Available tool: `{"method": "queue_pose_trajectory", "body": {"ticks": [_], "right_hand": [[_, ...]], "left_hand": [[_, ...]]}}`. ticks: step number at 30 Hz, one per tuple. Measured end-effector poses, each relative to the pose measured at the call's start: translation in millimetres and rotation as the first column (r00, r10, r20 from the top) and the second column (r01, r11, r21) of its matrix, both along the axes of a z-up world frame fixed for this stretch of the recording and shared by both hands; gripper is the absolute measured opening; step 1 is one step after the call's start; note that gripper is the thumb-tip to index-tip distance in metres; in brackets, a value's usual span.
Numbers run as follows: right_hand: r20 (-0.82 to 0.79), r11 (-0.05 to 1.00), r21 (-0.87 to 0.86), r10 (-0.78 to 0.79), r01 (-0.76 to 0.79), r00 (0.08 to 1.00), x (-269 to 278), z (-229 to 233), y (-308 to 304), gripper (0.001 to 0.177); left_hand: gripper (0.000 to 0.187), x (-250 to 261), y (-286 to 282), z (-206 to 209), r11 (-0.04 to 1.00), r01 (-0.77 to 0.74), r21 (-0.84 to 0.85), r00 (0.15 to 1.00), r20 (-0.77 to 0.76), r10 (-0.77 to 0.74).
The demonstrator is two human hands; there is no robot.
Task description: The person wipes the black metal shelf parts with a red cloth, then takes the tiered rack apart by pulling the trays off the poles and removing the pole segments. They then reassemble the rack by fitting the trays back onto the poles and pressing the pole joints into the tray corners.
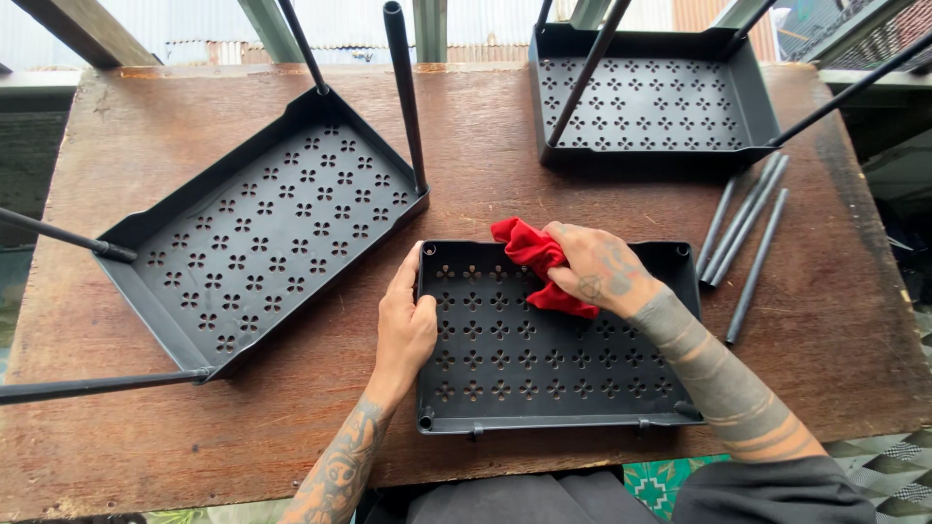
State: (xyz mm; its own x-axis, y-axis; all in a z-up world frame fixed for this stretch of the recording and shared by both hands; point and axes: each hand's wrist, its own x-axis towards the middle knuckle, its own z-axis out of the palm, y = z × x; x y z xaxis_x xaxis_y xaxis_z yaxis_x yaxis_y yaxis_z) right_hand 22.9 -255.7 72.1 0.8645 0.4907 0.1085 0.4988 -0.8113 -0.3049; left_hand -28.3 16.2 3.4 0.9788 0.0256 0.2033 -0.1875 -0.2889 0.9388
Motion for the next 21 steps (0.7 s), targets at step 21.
{"method": "queue_pose_trajectory", "body": {"ticks": [21], "right_hand": [[0.810, 0.986, -0.131, 0.165, -0.101, 0.563, -34.1, 83.1, 17.5, 0.036]], "left_hand": [[0.071, -1.3, 17.4, 55.9, 0.996, -0.085, -0.007, 0.815, 0.575, 0.074]]}}
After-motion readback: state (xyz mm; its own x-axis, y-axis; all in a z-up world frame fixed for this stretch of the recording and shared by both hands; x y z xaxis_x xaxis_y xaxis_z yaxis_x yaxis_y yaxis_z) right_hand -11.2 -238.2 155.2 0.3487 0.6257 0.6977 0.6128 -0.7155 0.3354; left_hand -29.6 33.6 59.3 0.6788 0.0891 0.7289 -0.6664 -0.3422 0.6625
